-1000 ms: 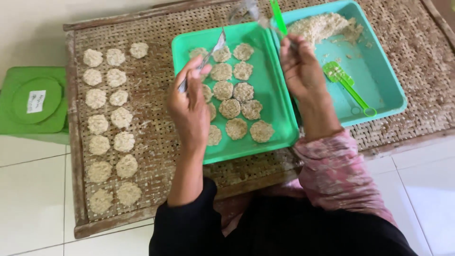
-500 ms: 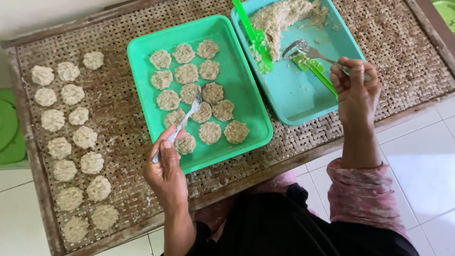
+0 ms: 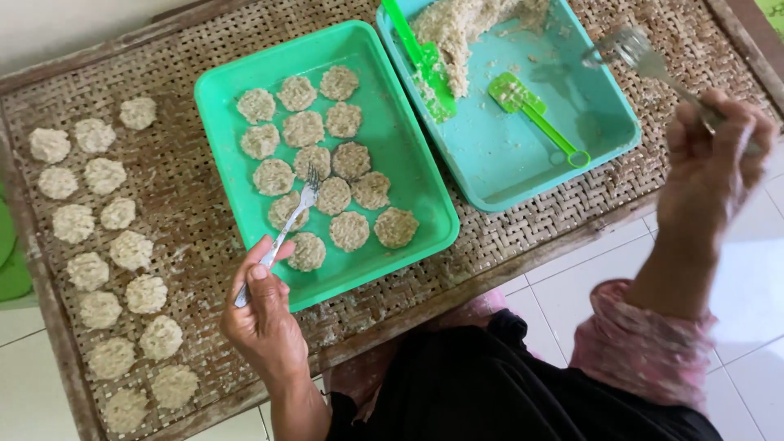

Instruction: Transferring and arranging small food patties from a tray onto a drying mat using a fork and spatula

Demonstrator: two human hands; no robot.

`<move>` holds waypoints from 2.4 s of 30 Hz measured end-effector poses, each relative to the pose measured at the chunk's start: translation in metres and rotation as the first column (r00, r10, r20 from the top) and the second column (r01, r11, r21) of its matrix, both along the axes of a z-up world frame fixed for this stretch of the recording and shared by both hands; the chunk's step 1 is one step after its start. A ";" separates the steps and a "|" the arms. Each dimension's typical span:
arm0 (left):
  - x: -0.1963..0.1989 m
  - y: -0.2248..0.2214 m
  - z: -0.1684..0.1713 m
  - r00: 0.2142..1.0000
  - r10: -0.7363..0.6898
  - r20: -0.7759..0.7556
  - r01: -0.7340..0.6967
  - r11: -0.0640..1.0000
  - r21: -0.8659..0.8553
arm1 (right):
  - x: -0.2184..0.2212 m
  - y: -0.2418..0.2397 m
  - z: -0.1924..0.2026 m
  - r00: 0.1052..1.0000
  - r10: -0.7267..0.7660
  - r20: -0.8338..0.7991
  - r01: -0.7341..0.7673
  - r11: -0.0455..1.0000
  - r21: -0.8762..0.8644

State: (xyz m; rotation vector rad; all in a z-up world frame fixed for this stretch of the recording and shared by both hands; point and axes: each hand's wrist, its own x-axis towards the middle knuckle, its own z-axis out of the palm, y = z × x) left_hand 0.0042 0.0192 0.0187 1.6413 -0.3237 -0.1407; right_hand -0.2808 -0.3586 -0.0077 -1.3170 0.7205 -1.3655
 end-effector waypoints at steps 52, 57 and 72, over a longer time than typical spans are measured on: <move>0.055 -0.023 0.022 0.912 -0.227 0.342 0.169 0.967 0.190 | 0.146 0.129 0.029 0.814 0.410 -0.412 -0.535 0.806 -0.254; 0.059 -0.030 0.007 0.948 -0.141 0.285 0.122 0.989 0.085 | 0.159 0.124 0.019 0.797 0.319 -0.513 -0.540 0.757 -0.369; 0.050 -0.020 0.007 0.931 -0.143 0.335 0.104 0.986 0.133 | 0.168 0.129 0.038 0.696 0.364 -0.619 -0.551 0.823 -0.136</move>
